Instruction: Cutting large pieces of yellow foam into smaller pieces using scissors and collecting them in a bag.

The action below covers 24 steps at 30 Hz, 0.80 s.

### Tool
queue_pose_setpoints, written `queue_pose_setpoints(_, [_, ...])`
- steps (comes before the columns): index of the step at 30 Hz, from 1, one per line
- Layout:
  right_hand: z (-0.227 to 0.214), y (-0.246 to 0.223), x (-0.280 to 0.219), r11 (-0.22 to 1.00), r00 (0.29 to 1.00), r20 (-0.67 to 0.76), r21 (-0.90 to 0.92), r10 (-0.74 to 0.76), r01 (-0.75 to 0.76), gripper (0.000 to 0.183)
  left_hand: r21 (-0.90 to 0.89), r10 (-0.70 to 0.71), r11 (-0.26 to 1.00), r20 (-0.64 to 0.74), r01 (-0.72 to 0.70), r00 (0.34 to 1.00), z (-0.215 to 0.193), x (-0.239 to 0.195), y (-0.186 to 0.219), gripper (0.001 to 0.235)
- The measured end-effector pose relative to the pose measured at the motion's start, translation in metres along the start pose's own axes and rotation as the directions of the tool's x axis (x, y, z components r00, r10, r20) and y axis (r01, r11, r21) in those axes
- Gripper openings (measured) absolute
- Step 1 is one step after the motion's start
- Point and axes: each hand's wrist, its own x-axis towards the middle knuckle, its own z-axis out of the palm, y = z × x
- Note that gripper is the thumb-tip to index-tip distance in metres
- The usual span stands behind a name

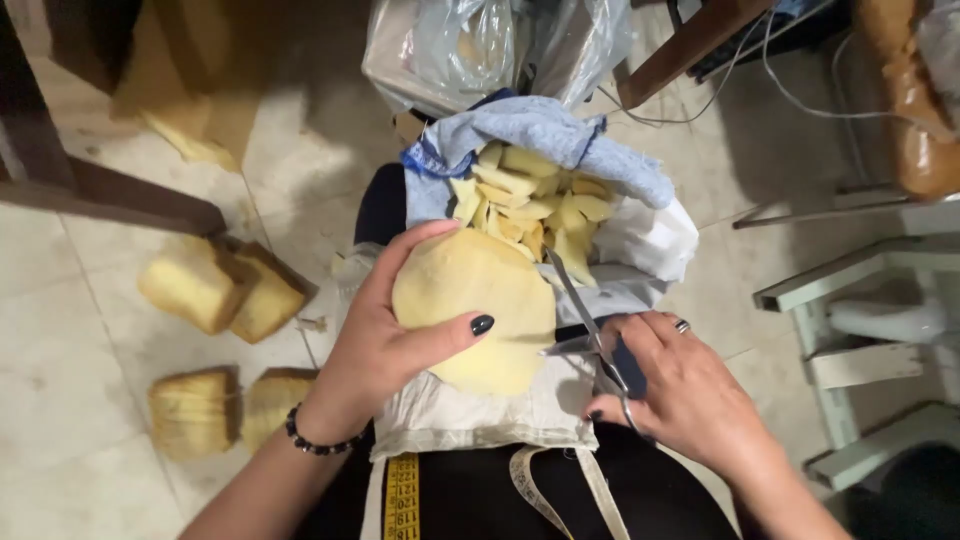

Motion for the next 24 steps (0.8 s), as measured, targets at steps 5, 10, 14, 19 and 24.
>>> queue_pose_setpoints(5, [0.001,-0.025,0.014,0.963,0.992,-0.122,-0.268,0.008,-0.041,0.083,0.002,-0.08,0.997,-0.015,0.08,0.997,0.0,0.0,-0.008,0.065])
queue_pose_setpoints(10, [0.011,-0.018,0.019,0.92,0.989,-0.149,-0.39,-0.018,-0.042,0.076,-0.035,-0.208,0.978,-0.009,0.208,0.978,0.002,0.003,-0.012,0.062])
queue_pose_setpoints(14, [0.011,-0.017,0.025,0.972,0.975,-0.213,-0.233,-0.07,0.019,0.065,0.042,-0.273,0.961,-0.001,0.272,0.962,0.001,0.01,-0.006,0.064])
queue_pose_setpoints(19, [0.013,-0.009,0.028,0.995,0.987,-0.162,0.1,0.021,-0.004,0.057,-0.014,-0.315,0.949,-0.059,0.315,0.947,0.007,0.021,-0.006,0.068])
queue_pose_setpoints(24, [0.004,-0.001,0.026,0.915,0.996,-0.018,0.396,0.091,-0.077,0.033,-0.141,-0.282,0.951,-0.039,0.274,0.959,0.006,0.024,-0.01,0.076])
